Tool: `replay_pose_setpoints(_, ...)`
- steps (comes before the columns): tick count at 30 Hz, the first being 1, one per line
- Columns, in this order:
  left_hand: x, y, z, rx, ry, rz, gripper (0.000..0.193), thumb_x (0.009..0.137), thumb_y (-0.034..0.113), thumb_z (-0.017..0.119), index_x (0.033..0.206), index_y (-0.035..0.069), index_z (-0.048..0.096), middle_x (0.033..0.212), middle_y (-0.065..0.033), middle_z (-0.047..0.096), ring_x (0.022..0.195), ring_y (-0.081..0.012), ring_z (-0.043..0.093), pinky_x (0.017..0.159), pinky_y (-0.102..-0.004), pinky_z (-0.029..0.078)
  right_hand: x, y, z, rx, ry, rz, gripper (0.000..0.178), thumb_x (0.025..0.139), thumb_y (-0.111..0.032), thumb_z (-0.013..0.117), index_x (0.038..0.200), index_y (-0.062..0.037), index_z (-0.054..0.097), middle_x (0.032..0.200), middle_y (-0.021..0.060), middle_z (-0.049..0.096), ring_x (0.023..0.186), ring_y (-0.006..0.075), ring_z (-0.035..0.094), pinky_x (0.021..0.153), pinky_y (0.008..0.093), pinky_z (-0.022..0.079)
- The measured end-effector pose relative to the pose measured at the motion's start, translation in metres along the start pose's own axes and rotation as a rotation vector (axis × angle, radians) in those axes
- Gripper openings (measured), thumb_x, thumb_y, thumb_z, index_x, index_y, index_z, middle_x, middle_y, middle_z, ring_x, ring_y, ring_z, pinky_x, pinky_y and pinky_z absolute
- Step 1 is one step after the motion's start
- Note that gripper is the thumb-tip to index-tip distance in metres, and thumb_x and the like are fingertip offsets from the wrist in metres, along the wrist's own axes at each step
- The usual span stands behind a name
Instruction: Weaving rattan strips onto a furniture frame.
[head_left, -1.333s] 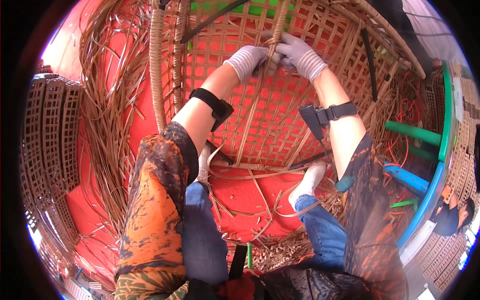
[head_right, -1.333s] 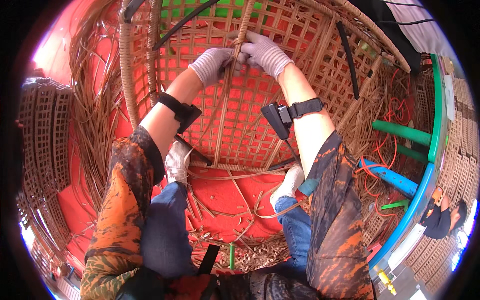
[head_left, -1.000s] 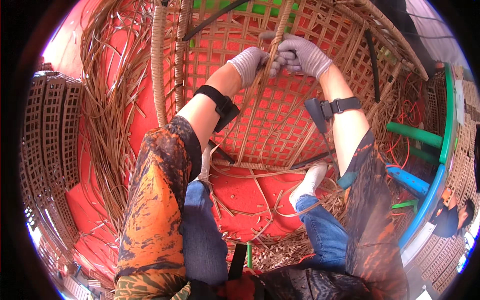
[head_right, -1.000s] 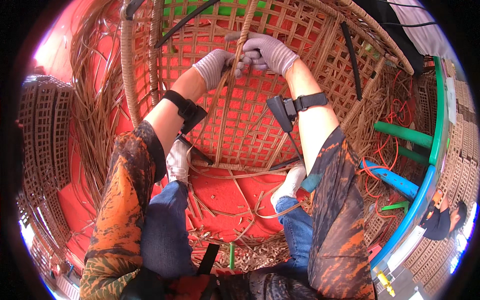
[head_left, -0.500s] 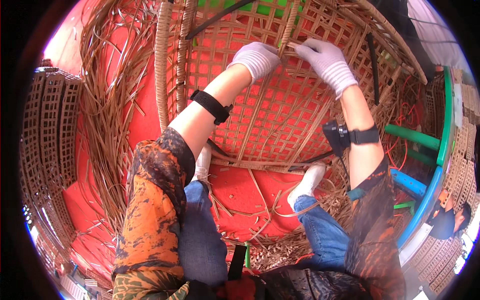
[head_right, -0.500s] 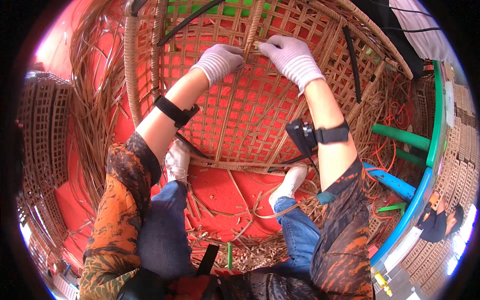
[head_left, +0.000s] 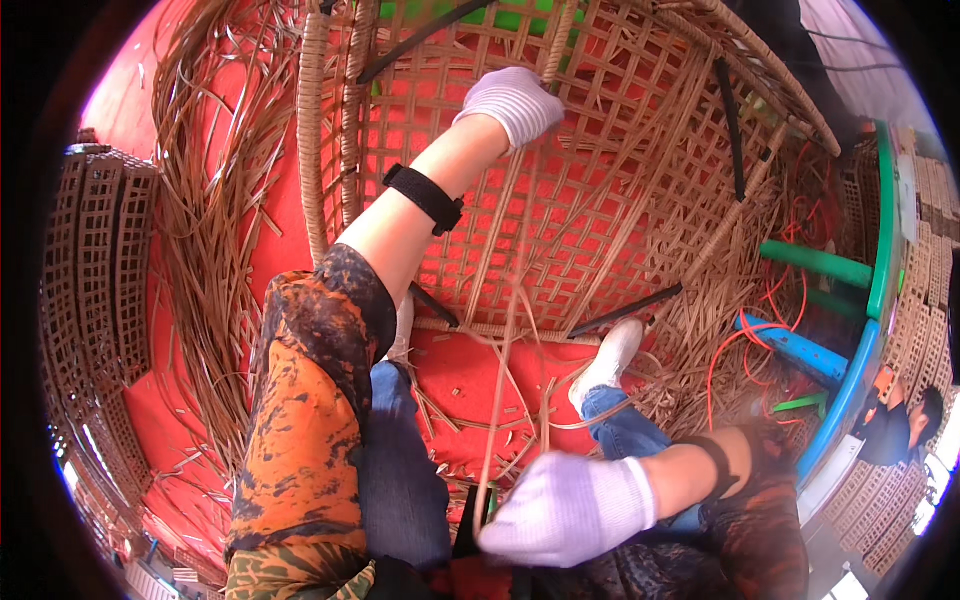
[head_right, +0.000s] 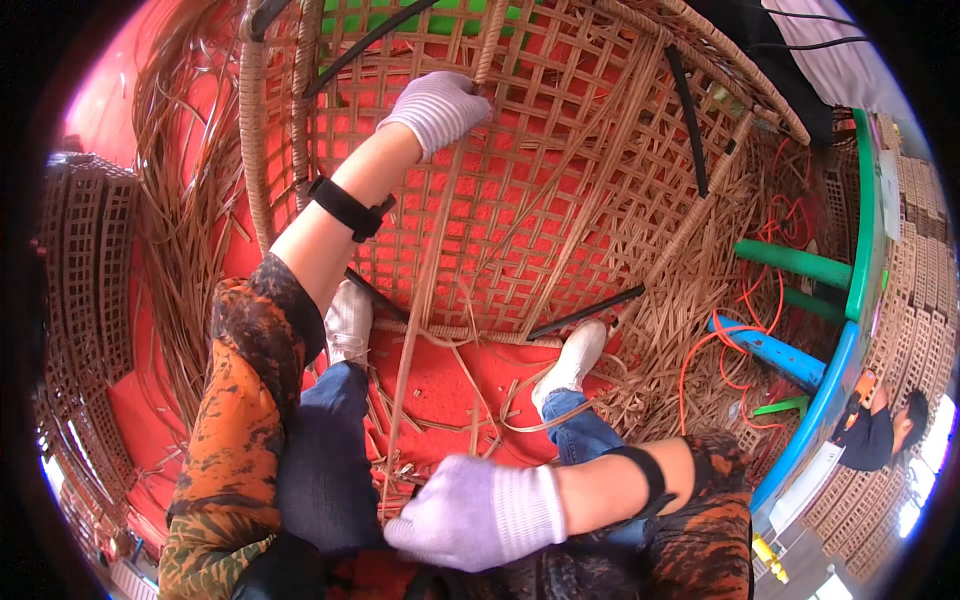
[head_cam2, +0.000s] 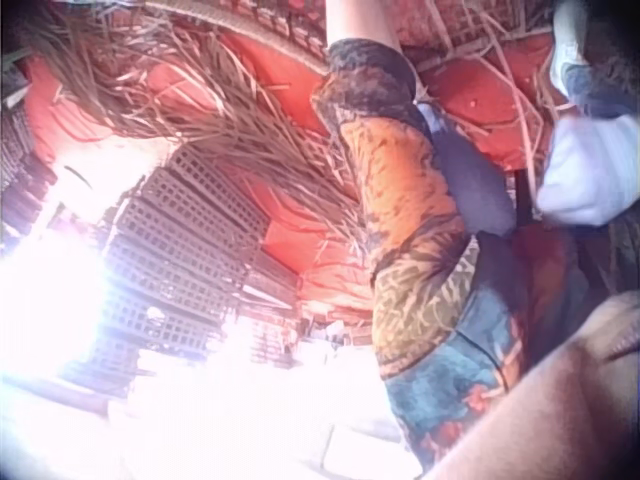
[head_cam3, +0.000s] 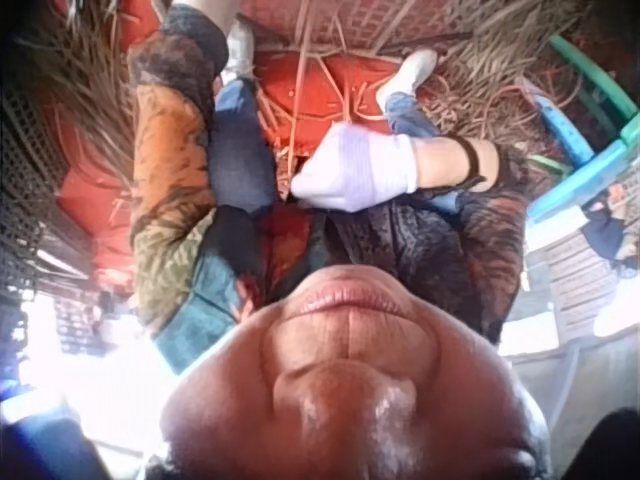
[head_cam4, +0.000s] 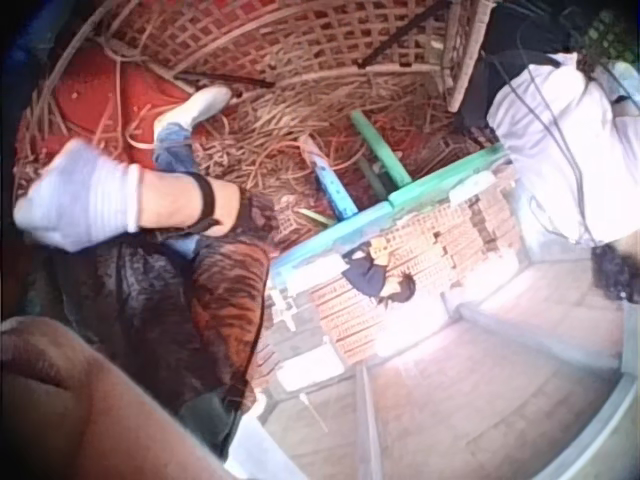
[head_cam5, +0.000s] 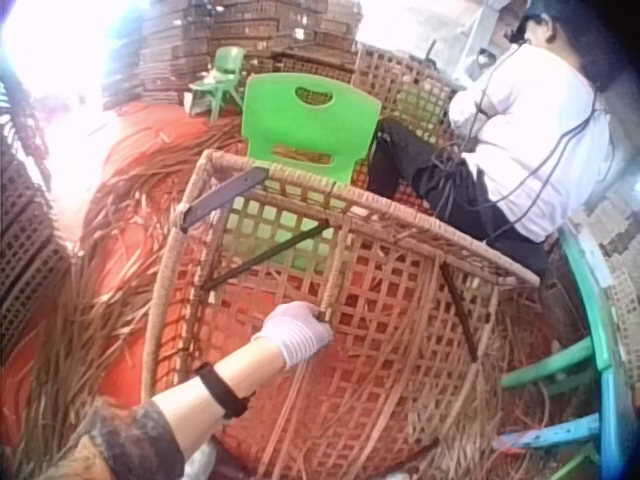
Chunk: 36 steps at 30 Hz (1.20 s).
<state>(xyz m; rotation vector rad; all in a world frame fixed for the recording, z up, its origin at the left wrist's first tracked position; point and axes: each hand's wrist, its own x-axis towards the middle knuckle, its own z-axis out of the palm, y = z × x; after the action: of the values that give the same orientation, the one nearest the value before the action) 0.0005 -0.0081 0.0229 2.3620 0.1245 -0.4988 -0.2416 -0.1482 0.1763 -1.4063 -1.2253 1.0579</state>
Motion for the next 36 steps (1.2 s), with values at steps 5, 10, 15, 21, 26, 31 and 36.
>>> replay_pose_setpoints(5,0.001,-0.028,0.023,0.037,0.310,0.142,0.033,0.084,0.026,0.057,0.108,0.004,0.063,0.096,-0.0191,0.065,0.091,-0.0360,0.062,0.084,-0.0384,0.049,0.008,0.027,0.025,-0.280,-0.232,0.093,0.016,0.073,-0.018,0.061,0.080,-0.0054,0.055,0.059,0.0101,0.055,0.056,0.0302,0.061,0.047,0.0379,0.048)
replay_pose_setpoints(10,-0.001,-0.044,0.015,-0.998,0.069,-0.162,0.027,0.088,0.020,0.059,0.107,0.001,0.064,0.082,-0.0126,0.067,0.072,-0.0229,0.066,0.064,-0.0371,0.055,0.013,0.075,-0.048,-0.370,-0.257,0.349,0.017,0.080,-0.024,0.059,0.077,-0.0068,0.062,0.071,0.0135,0.062,0.067,0.0326,0.063,0.057,0.0411,0.051)
replay_pose_setpoints(15,-0.001,-0.039,0.004,-1.004,-0.046,-0.263,0.028,0.089,0.024,0.061,0.102,-0.001,0.063,0.082,-0.0081,0.065,0.066,-0.0172,0.065,0.057,-0.0306,0.055,0.010,0.183,-0.181,-0.317,0.967,0.491,0.022,0.089,-0.018,0.050,0.106,-0.0059,0.060,0.078,0.0087,0.062,0.059,0.0178,0.056,0.058,0.0302,0.049)
replay_pose_setpoints(21,0.003,-0.054,0.019,-1.190,-0.142,-0.322,0.020,0.089,0.025,0.060,0.087,0.005,0.063,0.079,-0.0055,0.065,0.062,-0.0159,0.062,0.057,-0.0306,0.055,0.042,0.190,-0.230,0.167,0.694,0.555,0.024,0.089,-0.019,0.050,0.111,-0.0118,0.058,0.066,-0.0024,0.049,0.051,0.0077,0.047,0.047,0.0213,0.038)
replay_pose_setpoints(26,0.017,-0.075,0.031,-0.401,-0.153,0.014,0.020,0.085,0.018,0.051,0.080,0.004,0.064,0.073,-0.0100,0.066,0.062,-0.0209,0.065,0.057,-0.0339,0.051,0.006,0.183,-0.208,-0.600,0.697,0.460,0.019,0.089,-0.023,0.056,0.090,-0.0051,0.062,0.062,0.0045,0.051,0.053,0.0129,0.050,0.051,0.0288,0.042)
replay_pose_setpoints(31,-0.031,-0.019,0.000,-0.361,0.043,0.014,0.033,0.083,0.031,0.053,0.098,0.006,0.067,0.089,-0.0154,0.068,0.085,-0.0308,0.065,0.077,-0.0380,0.050,-0.026,0.055,-0.056,-0.882,-0.252,0.435,0.031,0.082,-0.041,0.062,0.069,-0.0135,0.056,0.059,0.0041,0.052,0.044,0.0191,0.050,0.044,0.0351,0.041)
replay_pose_setpoints(36,-0.018,-0.015,0.014,0.047,0.215,0.071,0.033,0.084,0.027,0.057,0.107,0.005,0.064,0.102,-0.0161,0.066,0.098,-0.0318,0.062,0.087,-0.0382,0.048,-0.035,0.018,0.019,-0.008,-0.477,0.358,0.017,0.081,-0.022,0.055,0.086,-0.0061,0.056,0.062,0.0151,0.059,0.063,0.0353,0.063,0.051,0.0424,0.050)
